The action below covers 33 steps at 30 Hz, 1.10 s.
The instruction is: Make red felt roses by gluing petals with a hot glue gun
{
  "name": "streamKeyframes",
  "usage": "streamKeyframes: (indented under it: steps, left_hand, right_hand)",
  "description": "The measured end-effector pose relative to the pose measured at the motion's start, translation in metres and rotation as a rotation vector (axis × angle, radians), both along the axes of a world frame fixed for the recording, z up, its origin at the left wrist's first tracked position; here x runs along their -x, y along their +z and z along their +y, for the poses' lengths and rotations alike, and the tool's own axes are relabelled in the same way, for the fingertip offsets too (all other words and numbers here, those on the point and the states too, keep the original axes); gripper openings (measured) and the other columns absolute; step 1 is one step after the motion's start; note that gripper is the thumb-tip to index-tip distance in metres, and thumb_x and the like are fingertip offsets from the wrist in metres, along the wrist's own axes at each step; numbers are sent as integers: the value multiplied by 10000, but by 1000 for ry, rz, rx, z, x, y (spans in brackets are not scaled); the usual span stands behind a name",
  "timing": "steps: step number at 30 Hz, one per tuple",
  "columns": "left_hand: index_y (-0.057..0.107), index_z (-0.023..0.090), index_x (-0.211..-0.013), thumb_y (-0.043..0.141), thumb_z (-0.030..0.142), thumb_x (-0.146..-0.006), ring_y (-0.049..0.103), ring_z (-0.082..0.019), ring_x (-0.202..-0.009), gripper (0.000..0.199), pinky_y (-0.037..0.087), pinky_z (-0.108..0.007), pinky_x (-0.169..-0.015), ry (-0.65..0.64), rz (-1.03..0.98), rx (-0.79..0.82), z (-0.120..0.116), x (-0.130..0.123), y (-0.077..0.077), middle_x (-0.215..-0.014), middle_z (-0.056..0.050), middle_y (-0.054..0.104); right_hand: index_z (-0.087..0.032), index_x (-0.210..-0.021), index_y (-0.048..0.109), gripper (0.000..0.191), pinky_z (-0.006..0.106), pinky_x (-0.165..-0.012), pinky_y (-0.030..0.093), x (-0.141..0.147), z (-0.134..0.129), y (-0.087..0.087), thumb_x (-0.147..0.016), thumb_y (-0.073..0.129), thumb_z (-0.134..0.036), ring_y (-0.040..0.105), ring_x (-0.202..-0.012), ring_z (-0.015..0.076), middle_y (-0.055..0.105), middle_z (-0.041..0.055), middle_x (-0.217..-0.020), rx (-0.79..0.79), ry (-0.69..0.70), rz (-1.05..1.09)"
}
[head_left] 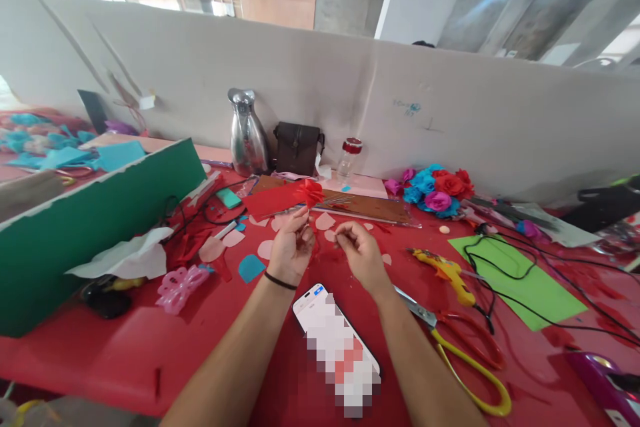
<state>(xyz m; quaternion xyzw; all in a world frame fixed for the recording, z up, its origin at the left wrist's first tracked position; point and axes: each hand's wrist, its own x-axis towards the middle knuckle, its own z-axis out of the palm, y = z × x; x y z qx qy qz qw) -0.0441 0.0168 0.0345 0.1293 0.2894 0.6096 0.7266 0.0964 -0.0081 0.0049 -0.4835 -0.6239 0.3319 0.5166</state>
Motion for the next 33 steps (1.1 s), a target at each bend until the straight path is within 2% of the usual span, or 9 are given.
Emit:
streamKeyframes:
  steps: [3, 5, 9, 12, 15, 19, 25, 33]
  left_hand:
    - [570, 143, -800, 548, 24, -703, 329, -6, -331, 155, 240, -122, -322, -60, 3, 39, -4, -9, -1, -580, 48, 557]
    - [576, 137, -801, 545, 26, -707, 353, -11, -342, 149, 273, -124, -337, -125, 8, 72, -8, -16, -4, -587, 36, 572]
    - [548, 143, -715, 596, 90, -712, 339, -20, -332, 72, 226, -131, -319, -250, 12, 113, -17, -30, -11, -479, 65, 467]
    - [513, 155, -667, 634, 120, -692, 307, -19, -326, 128, 203, -137, -319, -300, 22, 81, -22, -37, -15, -449, 82, 405]
    - [523, 150, -681, 649, 125, -674, 308, -13, -332, 129, 202, -140, -323, -336, 50, 63, -25, -41, -16, -481, 73, 441]
    - [523, 140, -691, 610, 89, -677, 326, -9, -348, 102, 215, -136, -324, -349, 64, 73, -26, -42, -16, -552, 45, 523]
    - [524, 146, -745, 646, 85, -670, 330, -2, -354, 156, 236, -129, -332, -337, 82, 69, -27, -43, -15, -597, 48, 548]
    - [519, 155, -763, 643, 91, -671, 323, -5, -350, 167, 211, -132, -319, -349, 109, 89, -30, -46, -15, -612, 51, 557]
  right_hand:
    - [-210, -818, 634, 127, 274, -686, 462, -1, -21, 11, -805, 600, -332, 571, -648, 135, 607, -20, -667, 68, 140, 245]
    - [-216, -805, 663, 132, 279, -700, 473, 0, -27, 16, -772, 644, -343, 579, -654, 132, 628, -19, -675, 99, 186, 349]
    - [-223, -769, 683, 124, 299, -748, 487, -3, -24, 15, -696, 710, -320, 618, -737, 148, 687, -9, -770, 101, 42, 453]
    - [-216, -759, 698, 133, 320, -794, 486, -5, -20, 9, -659, 731, -299, 635, -793, 167, 704, -1, -780, 106, -68, 491]
    - [-203, -748, 699, 133, 324, -788, 486, -6, -18, 5, -651, 728, -289, 640, -777, 170, 709, 3, -760, 126, -162, 505]
    - [-195, -727, 672, 131, 304, -734, 482, -3, -18, 2, -674, 718, -305, 628, -712, 159, 691, -5, -710, 69, -277, 506]
    - [-191, -766, 655, 147, 284, -699, 465, -3, -22, 2, -743, 678, -334, 599, -703, 153, 665, 4, -736, -33, -438, 342]
    - [-188, -775, 614, 154, 279, -691, 459, -5, -21, -3, -785, 631, -341, 578, -708, 152, 644, 12, -757, -99, -503, 215]
